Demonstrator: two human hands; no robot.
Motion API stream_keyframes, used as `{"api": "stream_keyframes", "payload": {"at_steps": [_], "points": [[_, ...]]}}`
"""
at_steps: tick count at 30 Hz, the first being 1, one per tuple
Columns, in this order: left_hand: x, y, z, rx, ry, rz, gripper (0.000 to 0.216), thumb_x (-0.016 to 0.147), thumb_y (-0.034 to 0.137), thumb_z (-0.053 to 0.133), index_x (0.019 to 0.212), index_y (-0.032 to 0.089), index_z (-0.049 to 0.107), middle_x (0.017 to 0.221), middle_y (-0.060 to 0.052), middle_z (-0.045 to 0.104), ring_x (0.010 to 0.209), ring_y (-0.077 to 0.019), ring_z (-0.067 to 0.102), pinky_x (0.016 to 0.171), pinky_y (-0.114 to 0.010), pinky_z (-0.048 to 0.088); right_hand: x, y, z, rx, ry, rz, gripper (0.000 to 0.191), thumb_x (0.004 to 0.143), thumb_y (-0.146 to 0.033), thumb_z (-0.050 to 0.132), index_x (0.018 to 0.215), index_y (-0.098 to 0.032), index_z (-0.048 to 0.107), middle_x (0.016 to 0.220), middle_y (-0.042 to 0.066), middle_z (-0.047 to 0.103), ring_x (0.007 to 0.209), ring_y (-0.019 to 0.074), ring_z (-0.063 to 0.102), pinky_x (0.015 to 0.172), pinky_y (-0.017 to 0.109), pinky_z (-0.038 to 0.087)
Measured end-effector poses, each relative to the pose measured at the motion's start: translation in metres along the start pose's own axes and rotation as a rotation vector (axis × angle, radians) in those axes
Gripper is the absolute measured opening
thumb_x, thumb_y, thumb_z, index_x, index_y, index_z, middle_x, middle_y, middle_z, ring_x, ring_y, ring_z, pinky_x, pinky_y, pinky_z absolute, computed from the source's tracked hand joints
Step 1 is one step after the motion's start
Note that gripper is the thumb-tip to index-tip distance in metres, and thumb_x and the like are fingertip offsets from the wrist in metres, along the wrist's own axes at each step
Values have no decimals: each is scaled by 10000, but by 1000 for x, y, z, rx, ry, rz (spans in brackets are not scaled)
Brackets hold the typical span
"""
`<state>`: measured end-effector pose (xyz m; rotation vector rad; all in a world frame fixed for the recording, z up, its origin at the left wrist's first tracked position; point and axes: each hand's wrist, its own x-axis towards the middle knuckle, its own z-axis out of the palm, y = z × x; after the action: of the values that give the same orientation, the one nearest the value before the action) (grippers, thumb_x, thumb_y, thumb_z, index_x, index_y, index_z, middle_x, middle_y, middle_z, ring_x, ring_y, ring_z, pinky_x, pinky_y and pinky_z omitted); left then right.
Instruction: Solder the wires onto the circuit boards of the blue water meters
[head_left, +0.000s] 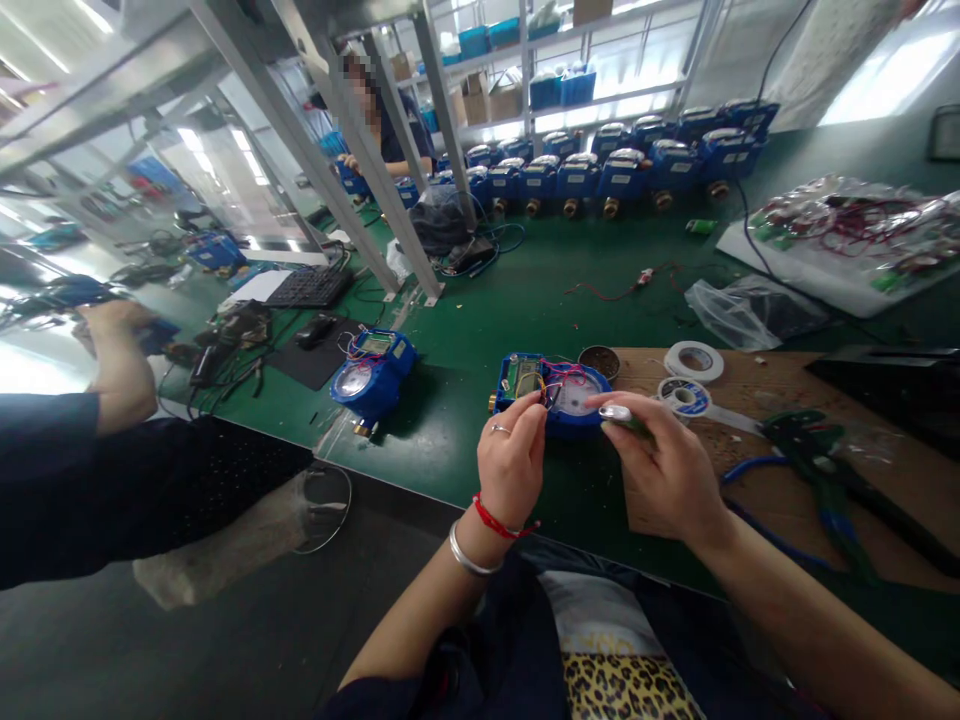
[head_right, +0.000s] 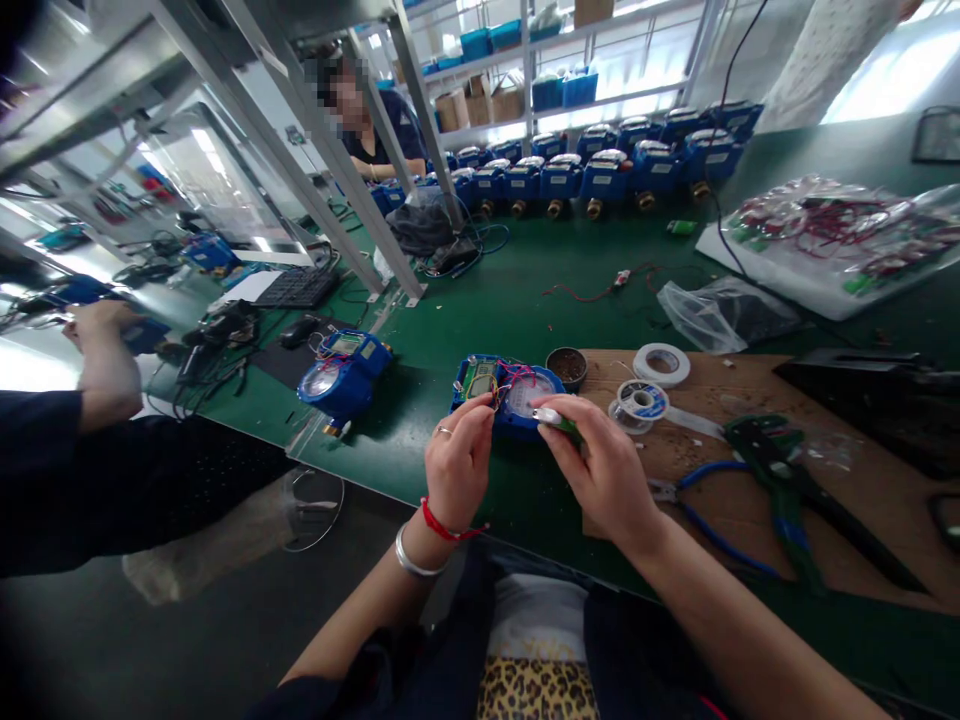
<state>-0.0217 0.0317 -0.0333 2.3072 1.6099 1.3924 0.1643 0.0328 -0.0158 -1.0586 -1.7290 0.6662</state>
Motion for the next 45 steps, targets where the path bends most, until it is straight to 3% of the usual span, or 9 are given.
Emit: {"api": "stream_keyframes", "payload": {"at_steps": [2, 5, 9, 13, 23, 37, 45], "points": [[-1, -1, 0, -22, 7, 4, 158, 940, 157, 522, 1053, 192, 627, 1173, -112, 688, 1083, -224, 653, 910, -383, 525, -6, -13, 8, 264, -15, 136, 181, 964, -324, 509, 1136, -269, 505, 1015, 31, 653, 863, 164, 631, 802, 330, 496], [-1, -2, -1, -64, 1, -14, 147, 946, 158, 514, 1042, 187, 623, 1177, -111, 687, 1089, -211, 652, 926, -379, 527, -9, -23, 22, 676, -194, 425, 217, 971, -443, 465, 1077, -254, 484, 755, -33, 549, 602, 111, 494, 603, 252, 426], [0, -2, -4, -109, -16, -45, 139, 958, 160, 496, 1026, 185, 614, 1181, -99, 687, 1100, -191, 648, 943, -368, 521, 2, -24, 33, 1125, -319, 832, 499, 895, -651, 445, 878, -169, 573, 664, -13, 485, 559, 98, 418, 556, 233, 375], [0, -5, -7, -137, -34, -34, 133, 952, 147, 505, 1024, 189, 609, 1182, -87, 686, 1109, -177, 643, 955, -352, 518, 13, -22, 38, 1340, -394, 1031, 544, 865, -659, 468, 700, -149, 564, 588, -25, 426, 500, 77, 364, 504, 203, 319], [-2, -9, -9, -170, -30, -3, 145, 951, 144, 502, 1025, 188, 619, 1159, -98, 686, 1085, -181, 651, 926, -350, 544, 26, -21, 50, 1345, -333, 1175, 422, 854, -487, 412, 577, -171, 455, 489, -43, 353, 401, 67, 313, 419, 192, 264], [-4, -11, -8, -206, -19, -8, 164, 939, 108, 512, 1022, 192, 626, 1172, -90, 676, 1086, -172, 645, 932, -343, 546, 27, -26, 59, 1301, -224, 1163, 290, 816, -364, 418, 597, -176, 443, 478, -51, 351, 376, 60, 285, 394, 189, 226], [-5, -11, -7, -214, -19, -11, 167, 931, 94, 524, 1025, 190, 623, 1165, -84, 676, 1079, -165, 643, 940, -333, 537, 25, -29, 56, 1256, -225, 1148, 341, 847, -395, 395, 597, -171, 455, 494, -45, 351, 386, 62, 290, 401, 194, 226]]}}
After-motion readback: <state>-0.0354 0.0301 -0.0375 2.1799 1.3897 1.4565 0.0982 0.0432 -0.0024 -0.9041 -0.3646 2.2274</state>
